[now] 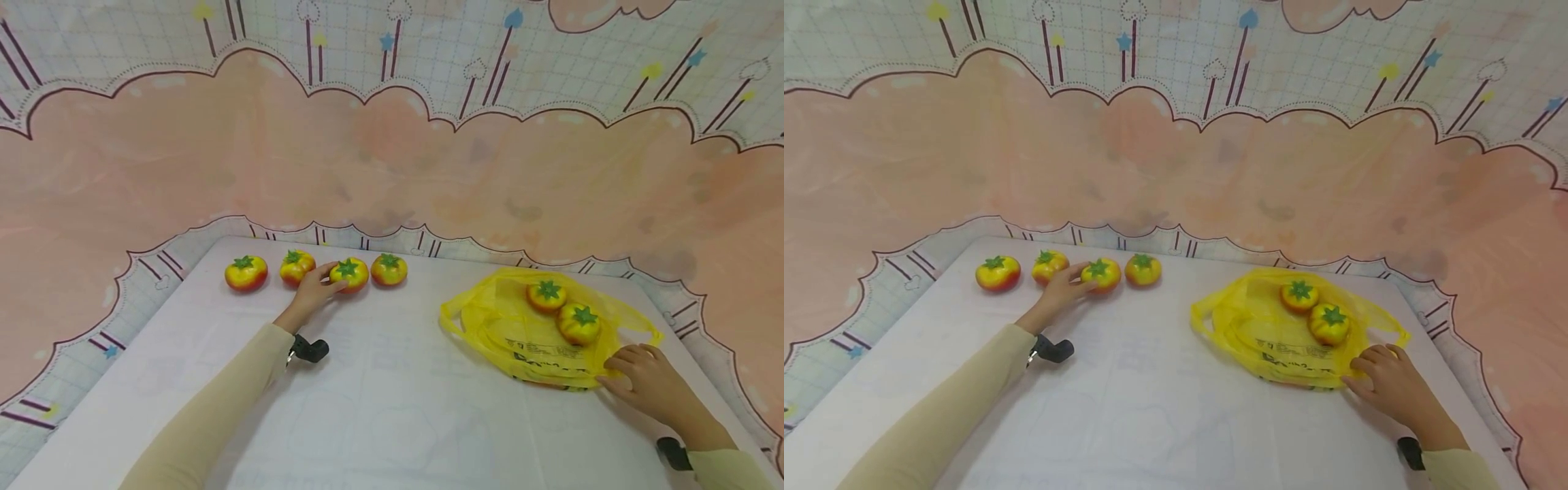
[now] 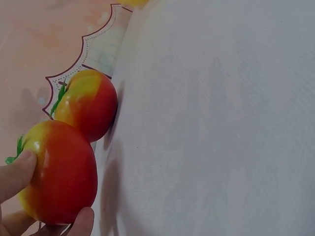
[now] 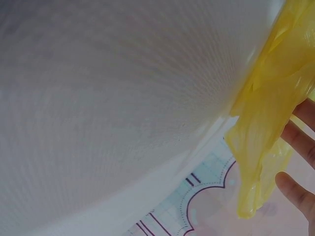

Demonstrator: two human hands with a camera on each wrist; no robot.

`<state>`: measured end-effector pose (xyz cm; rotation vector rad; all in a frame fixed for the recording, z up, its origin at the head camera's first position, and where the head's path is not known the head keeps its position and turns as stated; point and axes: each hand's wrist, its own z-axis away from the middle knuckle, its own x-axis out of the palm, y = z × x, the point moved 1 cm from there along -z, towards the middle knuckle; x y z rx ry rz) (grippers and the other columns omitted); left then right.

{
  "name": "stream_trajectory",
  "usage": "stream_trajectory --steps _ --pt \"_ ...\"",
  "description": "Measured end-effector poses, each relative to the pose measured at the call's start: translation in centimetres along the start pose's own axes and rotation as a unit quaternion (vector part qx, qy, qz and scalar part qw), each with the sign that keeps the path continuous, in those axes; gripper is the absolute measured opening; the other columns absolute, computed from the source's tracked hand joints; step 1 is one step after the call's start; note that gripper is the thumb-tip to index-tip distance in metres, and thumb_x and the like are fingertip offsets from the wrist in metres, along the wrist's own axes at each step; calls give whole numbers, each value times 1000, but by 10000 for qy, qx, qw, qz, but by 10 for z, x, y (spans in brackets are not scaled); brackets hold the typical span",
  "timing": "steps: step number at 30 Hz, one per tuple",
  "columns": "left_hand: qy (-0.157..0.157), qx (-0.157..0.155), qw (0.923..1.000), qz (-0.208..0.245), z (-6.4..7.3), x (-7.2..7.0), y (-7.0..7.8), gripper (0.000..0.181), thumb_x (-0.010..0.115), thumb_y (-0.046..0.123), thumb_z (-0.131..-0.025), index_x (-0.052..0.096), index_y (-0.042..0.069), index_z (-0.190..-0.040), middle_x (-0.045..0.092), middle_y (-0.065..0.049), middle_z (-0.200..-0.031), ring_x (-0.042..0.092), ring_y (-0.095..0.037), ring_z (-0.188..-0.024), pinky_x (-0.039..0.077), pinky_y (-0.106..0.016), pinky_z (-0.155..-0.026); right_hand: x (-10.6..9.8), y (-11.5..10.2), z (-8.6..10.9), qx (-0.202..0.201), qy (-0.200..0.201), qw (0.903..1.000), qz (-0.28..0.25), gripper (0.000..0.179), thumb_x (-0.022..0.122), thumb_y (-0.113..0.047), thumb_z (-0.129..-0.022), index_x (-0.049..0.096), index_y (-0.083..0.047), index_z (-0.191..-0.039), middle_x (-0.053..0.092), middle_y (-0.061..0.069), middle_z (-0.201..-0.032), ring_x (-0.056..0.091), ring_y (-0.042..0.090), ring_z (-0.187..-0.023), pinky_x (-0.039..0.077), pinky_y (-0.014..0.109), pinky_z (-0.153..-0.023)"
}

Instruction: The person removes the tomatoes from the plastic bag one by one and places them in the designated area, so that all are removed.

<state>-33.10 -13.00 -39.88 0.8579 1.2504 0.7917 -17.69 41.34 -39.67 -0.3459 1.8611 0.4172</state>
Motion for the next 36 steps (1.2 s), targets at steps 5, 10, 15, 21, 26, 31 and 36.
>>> stream_trajectory --steps 5,10,15,21,26,31,36 --pt "26 -116 9999 9 -3 2 -3 60 57 20 -94 30 2 -146 32 -20 -150 38 -35 -134 36 -43 -110 2 1 0 -24 42 10000 7 24 78 -32 -70 69 -11 -78 67 4 -81 61 33 -87 42 54 -83" --pt "31 -155 9999 51 -8 5 -5 60 57 21 -94 31 4 -146 32 -19 -150 38 -34 -134 37 -42 -110 1 0 1 11 26 10000 24 23 79 -30 -69 69 -11 -78 67 3 -81 61 32 -87 42 54 -84" --pt "13 -178 9998 125 -12 8 -7 60 57 21 -94 31 3 -146 32 -19 -151 38 -35 -135 38 -42 -109 0 0 1 13 14 10000 22 23 78 -32 -69 69 -12 -78 67 4 -82 61 33 -87 42 55 -83" --pt "-17 -181 9994 297 -12 9 -9 61 56 18 -95 29 2 -146 32 -20 -150 39 -35 -134 40 -41 -107 -1 -2 0 34 -33 10000 39 23 79 -31 -68 69 -13 -77 67 2 -81 61 31 -87 41 55 -85" --pt "-26 -189 9994 288 -11 8 -9 62 56 20 -95 27 3 -147 31 -20 -151 39 -35 -134 40 -41 -107 -3 -2 -2 57 -113 9999 34 23 79 -30 -69 70 -11 -78 67 3 -81 61 32 -88 41 55 -86" --pt "-29 -247 9994 232 -11 8 -9 65 59 20 -93 27 4 -147 31 -19 -151 38 -34 -135 38 -41 -109 -3 -2 -2 99 -190 9998 40 21 78 -29 -70 70 -12 -79 67 3 -82 61 32 -89 41 55 -87" --pt "41 -196 9996 216 -12 9 -10 65 59 17 -93 27 3 -147 33 -21 -149 39 -35 -134 37 -41 -110 -2 -2 -1 16 -66 10000 -5 23 78 -31 -70 69 -12 -78 67 3 -82 61 32 -88 41 55 -86"
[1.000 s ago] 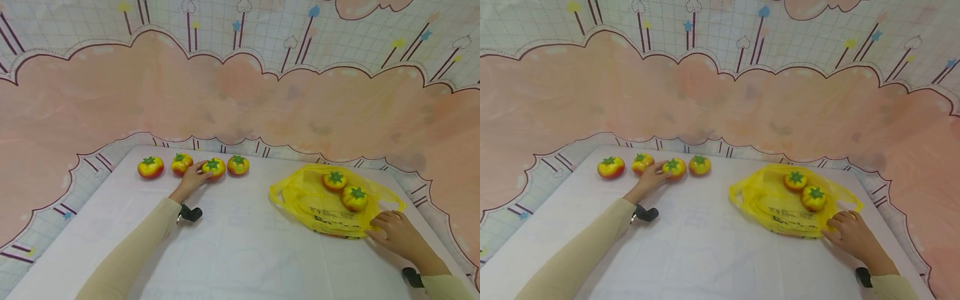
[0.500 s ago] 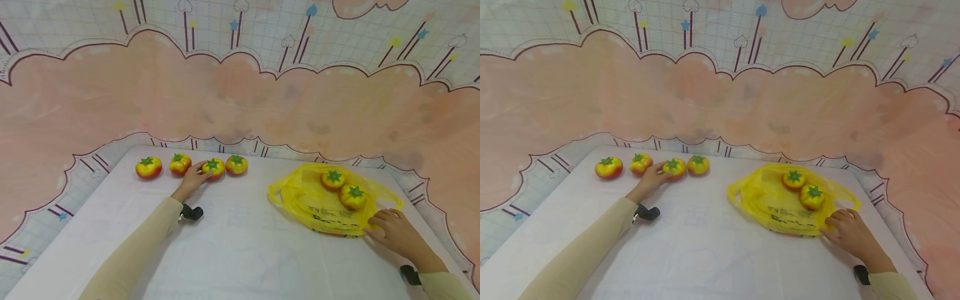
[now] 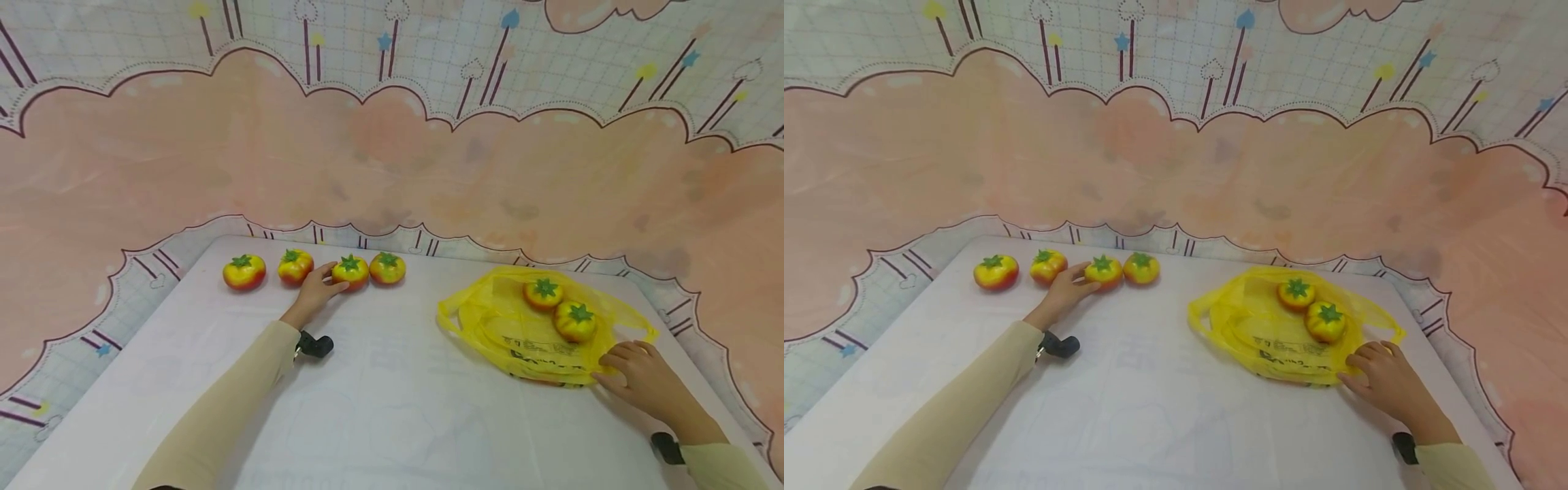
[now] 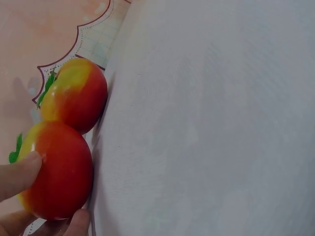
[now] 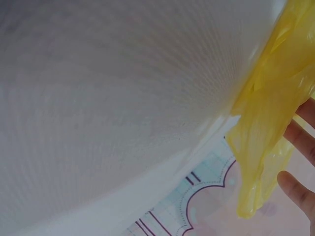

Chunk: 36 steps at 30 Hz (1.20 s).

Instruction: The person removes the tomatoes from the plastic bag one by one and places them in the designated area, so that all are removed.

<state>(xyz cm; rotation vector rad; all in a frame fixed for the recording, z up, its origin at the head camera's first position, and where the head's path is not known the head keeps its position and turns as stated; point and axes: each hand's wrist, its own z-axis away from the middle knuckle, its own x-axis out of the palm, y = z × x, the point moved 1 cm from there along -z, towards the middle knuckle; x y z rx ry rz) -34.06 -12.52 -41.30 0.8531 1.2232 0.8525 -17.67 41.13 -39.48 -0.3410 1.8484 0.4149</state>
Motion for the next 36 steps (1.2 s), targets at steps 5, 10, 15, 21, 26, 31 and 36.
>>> stream_trajectory --steps 5,10,15,21,26,31,36 --pt "79 48 9999 48 -2 0 -2 63 58 15 -93 27 1 -147 33 -22 -149 40 -35 -134 37 -41 -110 2 1 0 -51 99 9999 5 24 78 -33 -71 69 -12 -78 67 2 -81 61 32 -88 41 55 -85" --pt "110 33 9999 89 -2 -2 -3 63 57 13 -94 25 1 -147 32 -22 -150 39 -35 -134 36 -41 -110 2 1 0 -36 81 10000 3 24 77 -33 -71 70 -12 -78 67 3 -81 61 33 -88 41 55 -84" --pt "58 -40 9999 72 -1 -4 -4 63 55 14 -95 24 2 -148 30 -21 -151 37 -35 -136 35 -41 -111 1 0 0 9 26 10000 1 23 77 -32 -71 70 -12 -79 67 3 -82 61 33 -88 41 55 -85" --pt "32 -116 9999 98 2 -6 -2 64 56 17 -95 23 3 -148 29 -22 -151 35 -35 -137 34 -41 -112 1 -1 0 86 -78 9999 -21 22 77 -31 -71 70 -11 -79 67 3 -83 61 34 -90 40 55 -86" --pt "38 -110 9997 229 1 -8 -4 66 56 19 -95 22 4 -149 28 -22 -152 34 -35 -138 34 -41 -112 1 -1 0 20 36 10000 -19 22 77 -31 -71 69 -12 -79 67 3 -82 61 33 -89 40 55 -85" --pt "23 -249 9993 270 1 -9 -5 66 56 20 -95 21 8 -150 26 -21 -153 33 -34 -138 37 -41 -109 1 -2 0 -28 95 9999 -15 23 77 -32 -71 69 -12 -78 67 3 -81 61 34 -88 41 54 -84" --pt "-30 -320 9985 434 5 -10 -3 65 54 20 -96 21 9 -150 25 -21 -153 33 -35 -138 39 -43 -108 0 -3 0 -11 79 10000 1 23 77 -32 -71 69 -11 -78 67 3 -81 61 34 -88 41 54 -84"
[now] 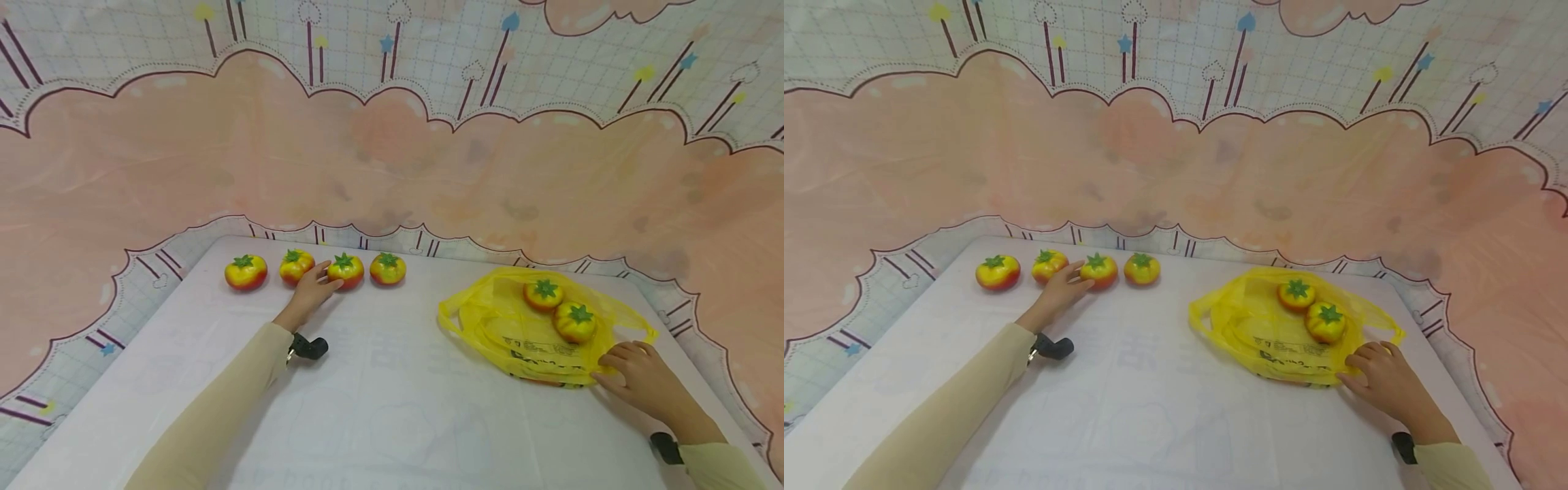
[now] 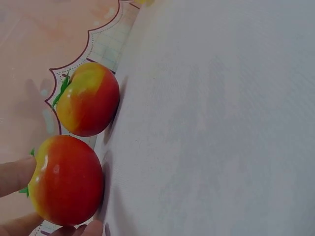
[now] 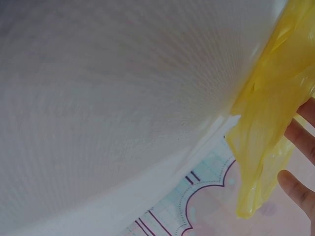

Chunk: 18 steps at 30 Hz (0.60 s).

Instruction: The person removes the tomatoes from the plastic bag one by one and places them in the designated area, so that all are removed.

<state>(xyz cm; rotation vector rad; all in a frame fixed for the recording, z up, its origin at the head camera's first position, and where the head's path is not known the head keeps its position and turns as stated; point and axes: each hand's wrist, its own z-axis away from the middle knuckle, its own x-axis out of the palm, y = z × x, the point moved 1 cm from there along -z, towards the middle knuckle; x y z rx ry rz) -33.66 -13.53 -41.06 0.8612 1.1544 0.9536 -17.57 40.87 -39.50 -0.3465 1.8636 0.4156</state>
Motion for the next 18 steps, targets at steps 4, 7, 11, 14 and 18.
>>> stream_trajectory --steps 4,7,11,14,18 --pt "-42 -8 10000 29 5 -2 2 64 54 19 -96 21 8 -150 25 -20 -153 33 -35 -138 39 -45 -107 0 0 0 34 -51 10000 -3 22 77 -31 -71 69 -11 -78 67 4 -81 61 33 -88 41 54 -84" --pt "-69 -82 9999 -20 10 -4 4 64 53 22 -96 20 10 -150 26 -19 -153 35 -34 -138 40 -44 -107 0 1 0 31 -68 10000 2 22 77 -31 -71 69 -11 -78 67 3 -81 61 33 -88 41 54 -84" --pt "-95 -86 9999 9 16 -6 7 64 51 24 -97 19 11 -151 26 -18 -154 37 -35 -136 41 -43 -107 1 3 0 -10 -27 10000 19 23 77 -32 -71 69 -12 -78 67 3 -81 61 33 -88 41 54 -84" --pt "-72 13 9998 207 21 -7 11 62 50 23 -98 19 11 -151 25 -18 -154 36 -35 -136 40 -43 -107 1 3 0 -12 -37 10000 18 23 77 -32 -71 69 -12 -78 67 3 -81 61 33 -88 41 55 -85" --pt "57 187 9989 435 29 -8 17 60 49 20 -98 22 9 -150 27 -17 -153 35 -34 -137 38 -44 -109 0 4 -1 5 -85 10000 6 22 78 -31 -71 69 -12 -78 67 3 -81 61 33 -88 41 55 -85"
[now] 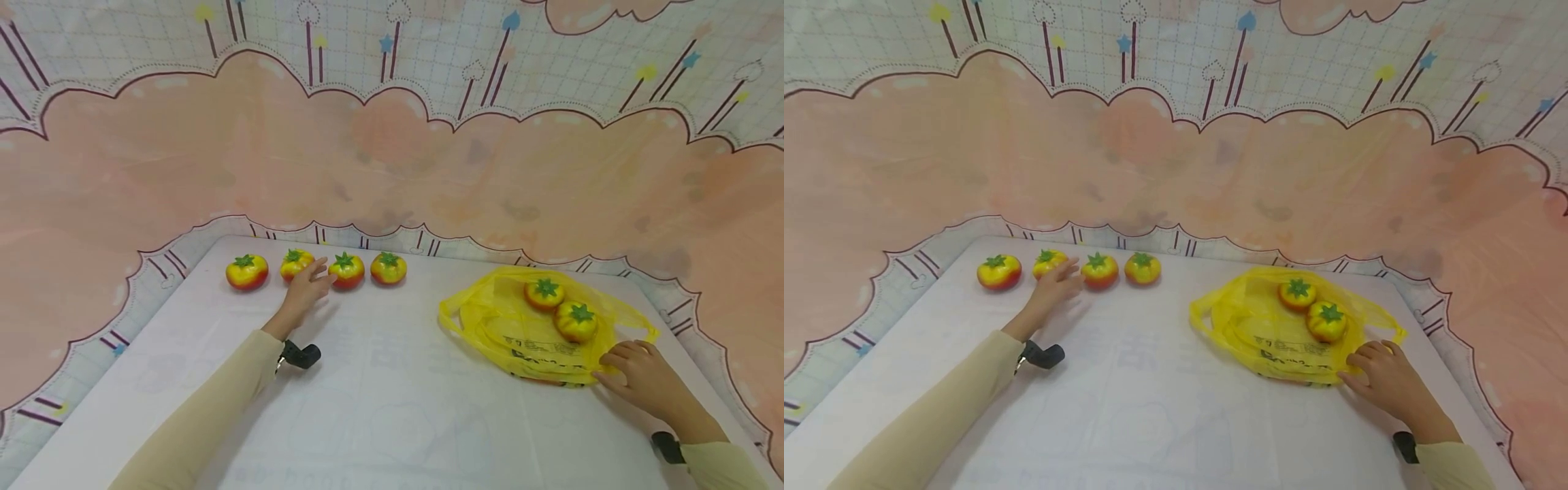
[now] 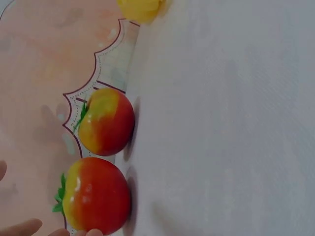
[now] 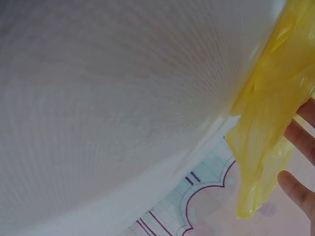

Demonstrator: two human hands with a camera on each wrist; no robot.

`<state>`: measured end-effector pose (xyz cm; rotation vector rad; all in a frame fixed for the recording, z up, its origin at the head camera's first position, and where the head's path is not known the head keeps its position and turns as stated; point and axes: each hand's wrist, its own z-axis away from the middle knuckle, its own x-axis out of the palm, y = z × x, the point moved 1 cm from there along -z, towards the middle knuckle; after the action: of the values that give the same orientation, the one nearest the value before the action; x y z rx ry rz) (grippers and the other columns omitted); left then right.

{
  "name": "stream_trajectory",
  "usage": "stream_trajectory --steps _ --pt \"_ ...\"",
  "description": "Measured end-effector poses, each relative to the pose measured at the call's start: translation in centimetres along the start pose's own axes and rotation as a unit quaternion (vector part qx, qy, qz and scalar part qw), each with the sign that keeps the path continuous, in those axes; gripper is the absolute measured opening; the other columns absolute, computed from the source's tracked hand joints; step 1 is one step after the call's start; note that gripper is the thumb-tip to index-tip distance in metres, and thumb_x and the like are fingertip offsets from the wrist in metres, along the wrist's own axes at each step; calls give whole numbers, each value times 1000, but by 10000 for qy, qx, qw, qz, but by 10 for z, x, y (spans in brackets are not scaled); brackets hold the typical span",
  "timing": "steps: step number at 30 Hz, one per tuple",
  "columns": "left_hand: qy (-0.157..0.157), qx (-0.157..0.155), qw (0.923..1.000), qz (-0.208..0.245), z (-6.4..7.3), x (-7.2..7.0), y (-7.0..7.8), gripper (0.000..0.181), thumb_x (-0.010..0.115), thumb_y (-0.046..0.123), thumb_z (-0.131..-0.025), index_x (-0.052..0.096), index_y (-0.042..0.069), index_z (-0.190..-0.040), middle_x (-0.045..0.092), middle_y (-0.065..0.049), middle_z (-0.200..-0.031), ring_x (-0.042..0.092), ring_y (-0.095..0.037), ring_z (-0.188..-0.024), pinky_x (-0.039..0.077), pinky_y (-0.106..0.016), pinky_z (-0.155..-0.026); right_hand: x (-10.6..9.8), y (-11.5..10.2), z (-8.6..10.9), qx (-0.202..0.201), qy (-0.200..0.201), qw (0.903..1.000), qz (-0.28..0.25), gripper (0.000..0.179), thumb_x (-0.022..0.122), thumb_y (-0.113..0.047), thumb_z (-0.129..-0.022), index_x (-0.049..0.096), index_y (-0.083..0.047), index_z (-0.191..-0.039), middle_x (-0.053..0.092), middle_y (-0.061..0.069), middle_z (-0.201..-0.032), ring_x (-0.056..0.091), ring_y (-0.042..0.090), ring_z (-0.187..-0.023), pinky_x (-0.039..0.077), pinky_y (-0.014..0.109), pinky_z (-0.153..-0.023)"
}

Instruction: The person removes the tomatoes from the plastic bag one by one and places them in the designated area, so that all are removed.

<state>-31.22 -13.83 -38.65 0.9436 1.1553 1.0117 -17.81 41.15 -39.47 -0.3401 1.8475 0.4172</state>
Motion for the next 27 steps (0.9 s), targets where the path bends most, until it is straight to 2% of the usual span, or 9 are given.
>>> stream_trajectory --steps 3,9,18,27 --pt "106 195 9997 -37 4 1 6 58 50 19 -97 27 8 -148 32 -17 -151 38 -35 -135 38 -45 -109 -1 0 0 9 -9 10000 -8 22 78 -30 -70 69 -11 -78 67 3 -82 61 33 -89 41 55 -85" --pt "193 519 9976 -426 8 3 16 55 52 20 -95 34 7 -145 44 -20 -143 45 -37 -129 39 -46 -108 -1 0 0 -27 91 10000 -21 22 78 -30 -70 69 -11 -78 67 4 -81 61 34 -89 41 54 -85" --pt "181 652 9968 -421 4 10 21 53 58 21 -93 41 6 -141 53 -20 -134 55 -36 -120 46 -44 -102 -2 -1 -1 3 0 10000 -10 23 78 -30 -70 69 -11 -79 67 4 -82 61 34 -89 41 56 -85" --pt "-62 689 9975 -154 0 29 28 49 58 20 -93 44 9 -140 55 -18 -133 55 -32 -121 47 -41 -99 -1 -1 -2 -20 13 10000 -21 23 77 -31 -71 70 -10 -79 68 5 -82 61 35 -89 40 56 -86"
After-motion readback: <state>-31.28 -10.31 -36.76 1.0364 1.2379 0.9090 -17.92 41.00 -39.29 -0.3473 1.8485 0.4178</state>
